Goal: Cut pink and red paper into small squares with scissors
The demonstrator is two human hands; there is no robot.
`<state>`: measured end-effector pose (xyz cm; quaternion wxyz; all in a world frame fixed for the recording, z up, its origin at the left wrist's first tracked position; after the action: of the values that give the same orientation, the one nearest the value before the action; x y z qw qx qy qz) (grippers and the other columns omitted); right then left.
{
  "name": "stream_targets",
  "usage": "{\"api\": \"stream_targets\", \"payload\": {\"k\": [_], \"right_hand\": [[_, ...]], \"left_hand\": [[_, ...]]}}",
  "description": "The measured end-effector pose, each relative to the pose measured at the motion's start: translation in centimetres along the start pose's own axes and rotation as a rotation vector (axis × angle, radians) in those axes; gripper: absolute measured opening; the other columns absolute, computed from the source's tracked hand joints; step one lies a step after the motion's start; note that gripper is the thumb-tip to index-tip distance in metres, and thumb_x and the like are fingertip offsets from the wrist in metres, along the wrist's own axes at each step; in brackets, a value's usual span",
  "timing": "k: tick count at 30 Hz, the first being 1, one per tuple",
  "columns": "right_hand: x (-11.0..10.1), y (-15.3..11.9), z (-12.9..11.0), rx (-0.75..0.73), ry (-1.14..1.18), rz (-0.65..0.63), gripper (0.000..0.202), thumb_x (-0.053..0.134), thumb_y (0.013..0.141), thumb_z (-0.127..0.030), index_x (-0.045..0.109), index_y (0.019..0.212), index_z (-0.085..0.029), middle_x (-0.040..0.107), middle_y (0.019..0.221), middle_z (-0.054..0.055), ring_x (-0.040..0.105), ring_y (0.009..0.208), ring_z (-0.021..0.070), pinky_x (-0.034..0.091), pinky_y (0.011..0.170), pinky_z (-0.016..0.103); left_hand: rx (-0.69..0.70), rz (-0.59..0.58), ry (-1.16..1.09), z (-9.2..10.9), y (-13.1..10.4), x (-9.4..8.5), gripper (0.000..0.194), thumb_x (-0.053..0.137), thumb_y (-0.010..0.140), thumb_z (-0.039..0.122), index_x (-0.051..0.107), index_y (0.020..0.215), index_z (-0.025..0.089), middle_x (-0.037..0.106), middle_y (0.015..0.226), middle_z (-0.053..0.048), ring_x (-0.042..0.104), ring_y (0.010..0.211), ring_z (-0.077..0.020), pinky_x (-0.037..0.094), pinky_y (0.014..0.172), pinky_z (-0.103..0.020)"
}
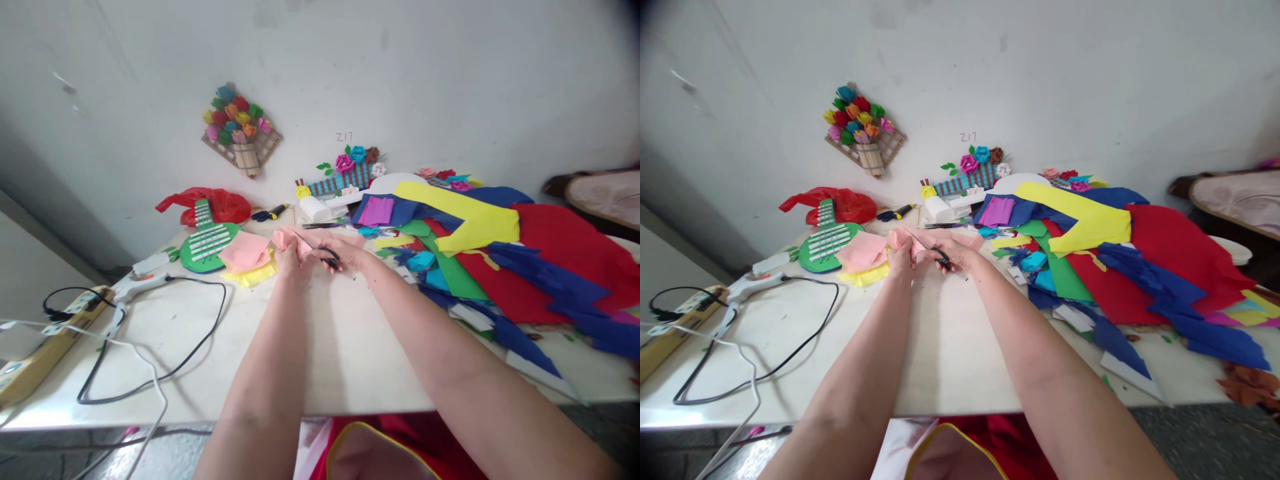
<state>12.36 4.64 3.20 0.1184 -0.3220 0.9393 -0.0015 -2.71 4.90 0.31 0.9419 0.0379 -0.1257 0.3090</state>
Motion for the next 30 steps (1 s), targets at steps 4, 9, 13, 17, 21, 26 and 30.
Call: {"api": "stream_targets", "payload": {"k": [4,9,13,17,21,26,30], "right_hand": [[-0.1,-0.3,-0.4,-0.085,-0.023,-0.08,0.024,0.058,0.083,-0.04,0.052,0.08,-0.017,0.06,0.051,-0.002,0.055,0.036,0.0109,0.029,0.026,0.016],[-0.7,-0.4,-0.4,-0.085,-0.076,-0.072,0.027,0.058,0.084,-0.042,0.053,0.079,-0.016,0.06,0.049,-0.002,0.054,0.034,0.0101,0.026,0.025,0.016],[-1.0,-0.4,-0.6,-0.089,-0.089,-0.066,0.025,0.056,0.085,-0.041,0.053,0.083,-0.016,0.061,0.051,-0.001,0.053,0.034,0.0102,0.026,0.025,0.016],[-0.9,-0.4,-0.8,-0.108,-0.089,-0.091,0.028,0.055,0.084,-0.045,0.052,0.085,-0.017,0.061,0.051,-0.002,0.054,0.036,0.0104,0.028,0.027,0.016],[-0.8,-0.4,-1.1,-0.146,-0.089,-0.087,0.033,0.056,0.083,-0.05,0.051,0.08,-0.018,0.06,0.052,-0.003,0.053,0.035,0.0095,0.027,0.027,0.016],[-0.6,-0.7,-1.2,-0.113,-0.072,-0.038,0.039,0.056,0.084,-0.054,0.054,0.08,-0.016,0.061,0.052,-0.001,0.054,0.035,0.009,0.023,0.026,0.015],[-0.5,-0.4,-1.1,-0.103,-0.036,-0.027,0.04,0.056,0.085,-0.053,0.058,0.079,-0.014,0.062,0.052,0.001,0.055,0.036,0.01,0.025,0.026,0.015]], "left_hand": [[-0.013,0.002,0.018,-0.1,0.1,-0.1,0.034,0.063,0.076,0.034,0.04,0.055,0.022,0.038,0.041,0.004,0.035,0.033,-0.0083,0.025,0.032,-0.02],[-0.008,-0.003,0.031,0.2,-0.1,-0.1,0.035,0.062,0.077,0.035,0.04,0.054,0.022,0.035,0.038,0.005,0.032,0.031,-0.0081,0.022,0.031,-0.021],[0.002,-0.024,0.006,0.2,-0.2,0.1,0.032,0.063,0.077,0.034,0.041,0.057,0.022,0.035,0.038,0.006,0.031,0.03,-0.008,0.021,0.03,-0.02],[0.017,-0.053,-0.055,0.0,0.0,0.3,0.03,0.066,0.075,0.034,0.045,0.06,0.02,0.038,0.04,0.006,0.033,0.03,-0.0069,0.023,0.03,-0.019],[0.004,-0.103,-0.055,-0.2,0.1,0.5,0.031,0.069,0.072,0.038,0.048,0.059,0.019,0.04,0.041,0.005,0.034,0.03,-0.0063,0.021,0.029,-0.018],[-0.016,-0.151,-0.014,0.2,-0.6,0.9,0.034,0.065,0.076,0.04,0.05,0.056,0.018,0.038,0.037,0.005,0.032,0.028,-0.0066,0.019,0.028,-0.019],[-0.035,-0.102,0.023,0.6,-1.3,0.9,0.037,0.065,0.077,0.039,0.049,0.053,0.017,0.037,0.036,0.004,0.032,0.028,-0.0067,0.018,0.028,-0.02]]}}
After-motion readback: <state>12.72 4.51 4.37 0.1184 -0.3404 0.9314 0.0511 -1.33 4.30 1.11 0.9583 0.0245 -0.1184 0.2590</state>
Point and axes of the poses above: each hand's wrist, its own y-axis towards the middle knuckle, its own x-axis out of the palm, z = x × y, the point moved 5 cm from there along y, towards the middle knuckle
